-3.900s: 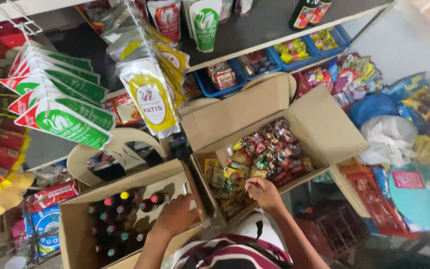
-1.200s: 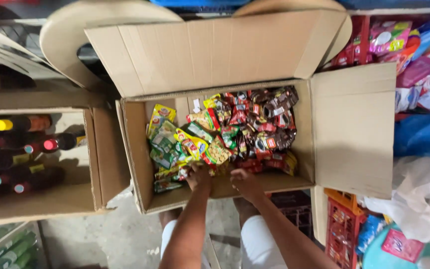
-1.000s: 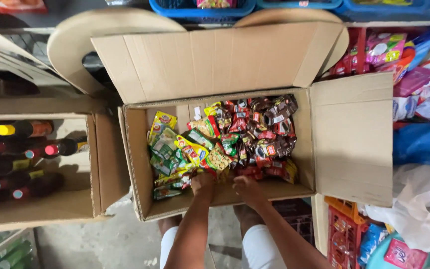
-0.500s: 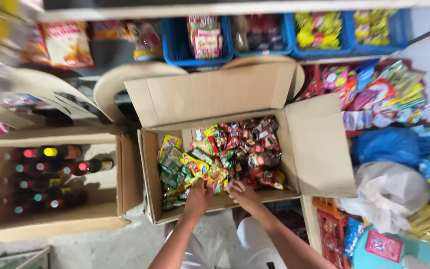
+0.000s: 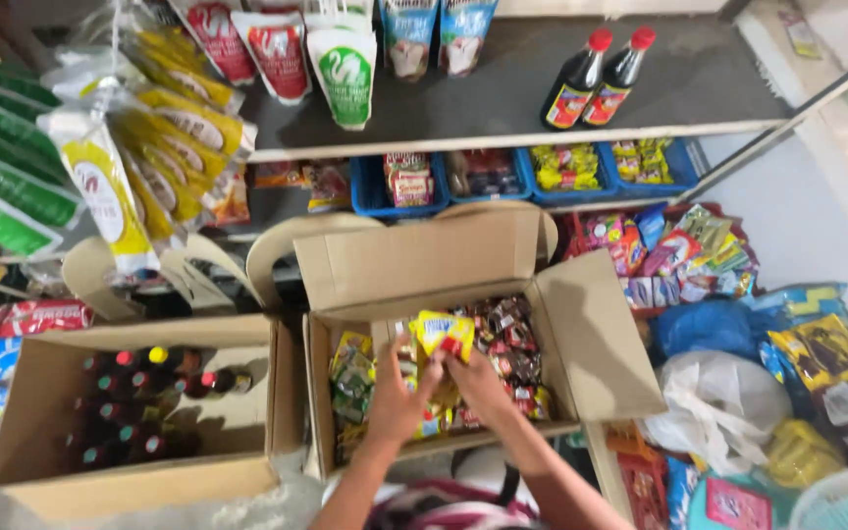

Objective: The person is hanging sauce packets and organizing items on shelves in a small grocery store.

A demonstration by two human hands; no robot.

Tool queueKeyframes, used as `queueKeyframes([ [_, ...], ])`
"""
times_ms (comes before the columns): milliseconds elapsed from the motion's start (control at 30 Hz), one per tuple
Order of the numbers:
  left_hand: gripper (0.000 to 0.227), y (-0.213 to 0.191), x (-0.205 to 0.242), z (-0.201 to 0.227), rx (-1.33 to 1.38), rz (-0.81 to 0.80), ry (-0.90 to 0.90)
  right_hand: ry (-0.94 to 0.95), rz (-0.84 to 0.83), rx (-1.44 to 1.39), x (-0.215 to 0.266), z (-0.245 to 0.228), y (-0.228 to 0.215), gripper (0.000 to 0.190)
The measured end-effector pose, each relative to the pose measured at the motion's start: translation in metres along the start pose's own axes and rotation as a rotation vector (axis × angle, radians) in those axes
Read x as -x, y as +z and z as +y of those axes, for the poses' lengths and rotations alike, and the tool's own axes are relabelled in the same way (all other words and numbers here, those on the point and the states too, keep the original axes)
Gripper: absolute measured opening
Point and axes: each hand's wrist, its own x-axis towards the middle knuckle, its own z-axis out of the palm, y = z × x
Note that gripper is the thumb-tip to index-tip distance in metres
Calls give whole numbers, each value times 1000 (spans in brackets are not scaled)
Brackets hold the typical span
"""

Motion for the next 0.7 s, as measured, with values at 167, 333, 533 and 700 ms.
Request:
queueKeyframes([
  [167,48,-20,-14,15,130,-165,-66,-304,-159,33,23,-65,4,19],
  [333,33,-31,-17,34,500,-246,-271,-366,-202,50,33,-99,8,18],
  [533,24,-53,-24,41,446,-168,-156,-500,-168,-140,39,-146,9,18],
  [700,38,-67,-39,49,610,-331,-160,-530,-137,-134,38,-164,22,17],
])
